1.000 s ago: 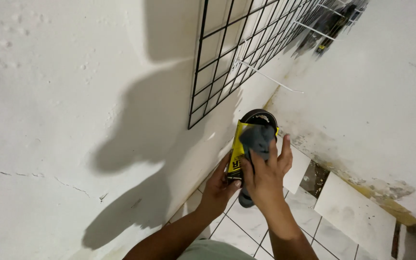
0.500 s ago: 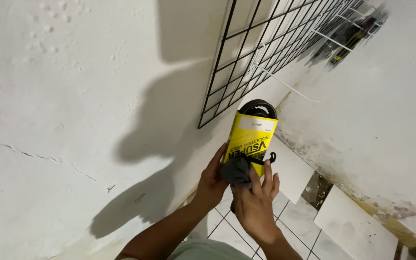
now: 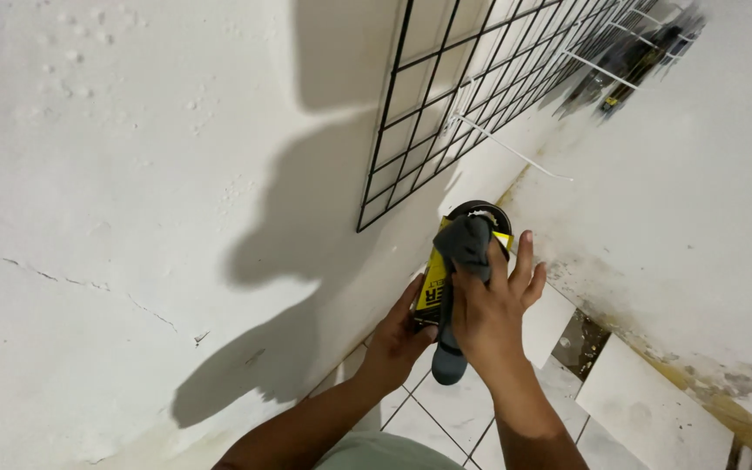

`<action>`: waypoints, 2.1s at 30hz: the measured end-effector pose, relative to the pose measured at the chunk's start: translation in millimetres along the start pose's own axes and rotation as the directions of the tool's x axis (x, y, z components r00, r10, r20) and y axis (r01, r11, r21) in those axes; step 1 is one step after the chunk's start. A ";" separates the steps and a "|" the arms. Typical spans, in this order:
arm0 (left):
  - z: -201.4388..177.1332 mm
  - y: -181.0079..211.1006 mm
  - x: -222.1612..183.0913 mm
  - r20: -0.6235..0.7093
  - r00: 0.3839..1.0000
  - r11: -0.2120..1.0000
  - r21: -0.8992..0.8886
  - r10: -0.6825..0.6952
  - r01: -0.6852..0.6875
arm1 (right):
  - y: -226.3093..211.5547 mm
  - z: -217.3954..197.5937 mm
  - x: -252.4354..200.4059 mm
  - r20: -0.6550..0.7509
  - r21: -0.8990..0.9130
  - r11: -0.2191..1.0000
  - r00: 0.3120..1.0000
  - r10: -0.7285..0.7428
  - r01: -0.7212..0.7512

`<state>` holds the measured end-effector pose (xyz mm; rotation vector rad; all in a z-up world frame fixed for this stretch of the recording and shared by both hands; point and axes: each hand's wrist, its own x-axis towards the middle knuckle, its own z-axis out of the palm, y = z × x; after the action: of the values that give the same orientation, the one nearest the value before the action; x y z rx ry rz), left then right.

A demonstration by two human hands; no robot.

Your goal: Wiping dust off of packaged scooter belts and hanging them on a display rack.

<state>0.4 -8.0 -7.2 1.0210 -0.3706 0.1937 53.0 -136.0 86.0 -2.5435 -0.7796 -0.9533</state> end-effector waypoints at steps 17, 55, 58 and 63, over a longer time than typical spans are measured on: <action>6.0 9.2 -4.4 0.009 0.987 0.985 0.068 -0.158 0.157 | 24.9 -4.6 -15.4 0.111 -0.023 0.998 0.992 -0.061 0.064; -22.0 -37.9 22.0 -0.092 0.987 0.991 -0.031 0.129 -0.132 | 19.1 27.7 -83.6 -0.023 0.024 0.997 0.997 -0.072 0.073; -20.6 -46.3 20.9 -0.064 0.996 0.995 -0.079 0.061 -0.066 | 44.9 27.2 -82.0 -0.057 -0.005 1.000 0.998 -0.026 0.026; -0.8 -42.6 26.8 -0.008 0.997 0.993 -0.084 -0.083 0.082 | 88.9 7.9 -44.9 -0.181 -0.172 0.984 0.983 0.021 -0.052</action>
<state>39.1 -29.5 -31.0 0.9503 -0.3230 0.1089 81.2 -220.7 41.2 -2.5623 -0.6190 -1.2691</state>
